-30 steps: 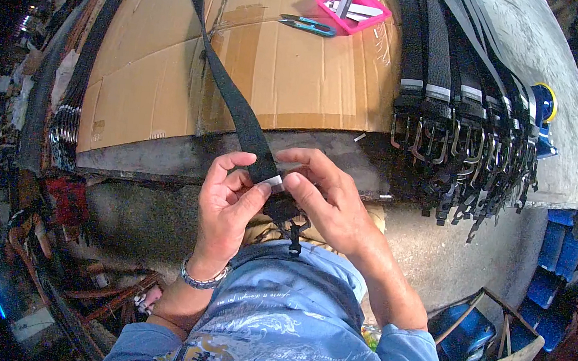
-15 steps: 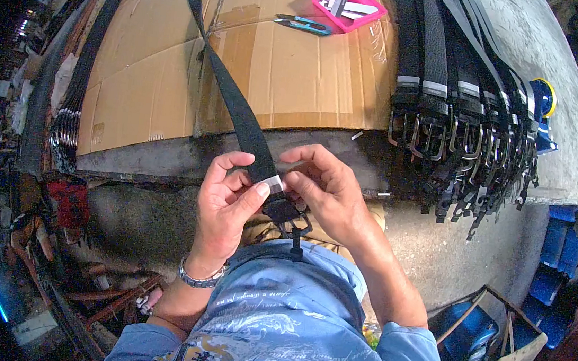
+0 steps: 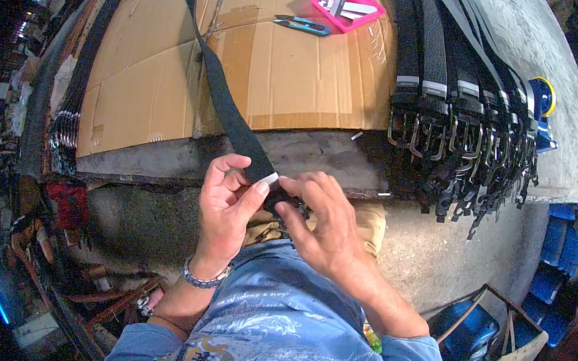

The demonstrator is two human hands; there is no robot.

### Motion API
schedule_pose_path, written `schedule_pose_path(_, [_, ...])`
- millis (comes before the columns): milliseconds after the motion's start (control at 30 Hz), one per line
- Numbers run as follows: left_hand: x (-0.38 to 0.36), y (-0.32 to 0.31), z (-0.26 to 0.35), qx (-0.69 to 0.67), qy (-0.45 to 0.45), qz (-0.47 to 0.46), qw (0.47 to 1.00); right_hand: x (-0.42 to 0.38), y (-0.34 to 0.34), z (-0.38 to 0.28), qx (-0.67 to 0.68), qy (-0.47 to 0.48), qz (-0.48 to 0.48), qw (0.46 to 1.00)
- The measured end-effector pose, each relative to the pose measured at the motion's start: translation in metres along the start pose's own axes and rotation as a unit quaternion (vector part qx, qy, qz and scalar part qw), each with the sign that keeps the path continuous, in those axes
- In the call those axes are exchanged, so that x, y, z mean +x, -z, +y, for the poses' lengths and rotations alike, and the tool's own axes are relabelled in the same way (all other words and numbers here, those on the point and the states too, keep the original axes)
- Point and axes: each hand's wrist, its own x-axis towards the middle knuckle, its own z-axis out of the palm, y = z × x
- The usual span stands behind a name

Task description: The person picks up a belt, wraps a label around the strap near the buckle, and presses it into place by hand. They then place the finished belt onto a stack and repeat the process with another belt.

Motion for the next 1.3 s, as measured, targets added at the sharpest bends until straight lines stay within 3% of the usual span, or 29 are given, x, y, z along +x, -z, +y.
schedule_pose_path(200, [-0.002,0.001,-0.005,-0.002,-0.004,0.011,1.000,-0.008,-0.008,0.014,0.100,-0.026,-0.021,0.994])
schedule_pose_path(400, [-0.002,0.004,0.003,0.007,0.022,-0.013,1.000,0.003,0.001,0.004,0.083,-0.065,-0.042,0.994])
schedule_pose_path(633, [-0.001,0.008,0.006,0.024,0.024,-0.030,0.999,0.021,-0.006,0.002,0.002,-0.017,-0.041,0.999])
schedule_pose_path(667, [-0.002,0.012,0.010,0.049,0.025,-0.048,0.997,0.023,-0.003,-0.004,0.023,-0.068,-0.070,0.995])
schedule_pose_path(733, [-0.005,0.016,0.007,0.039,0.029,-0.053,0.997,0.024,-0.004,0.003,0.055,-0.071,-0.115,0.989])
schedule_pose_path(800, [-0.004,0.014,0.008,-0.005,0.024,-0.042,0.999,0.023,-0.004,-0.007,0.115,-0.153,-0.102,0.976])
schedule_pose_path(867, [0.001,0.019,0.010,0.102,0.022,-0.064,0.993,0.023,-0.007,-0.002,0.129,-0.121,-0.075,0.981])
schedule_pose_path(900, [0.005,0.016,0.006,0.032,-0.001,-0.068,0.997,0.023,-0.007,0.000,0.128,-0.122,-0.079,0.981])
schedule_pose_path(1033, [0.004,0.019,0.010,0.039,-0.023,-0.052,0.998,0.027,-0.011,0.013,0.141,-0.112,-0.076,0.981])
schedule_pose_path(1133, [0.003,0.021,0.009,0.010,0.012,-0.038,0.999,0.040,-0.008,0.009,0.178,-0.139,-0.075,0.971])
schedule_pose_path(1200, [0.003,0.022,0.005,-0.092,0.047,-0.052,0.993,0.053,-0.012,0.012,0.190,-0.163,-0.107,0.962])
schedule_pose_path(1233, [0.002,0.021,0.006,-0.111,0.049,-0.057,0.991,0.061,-0.016,0.009,0.190,-0.134,-0.122,0.965])
schedule_pose_path(1300, [0.001,0.024,0.009,-0.093,0.050,-0.074,0.992,0.072,-0.025,-0.002,0.221,-0.160,-0.142,0.951])
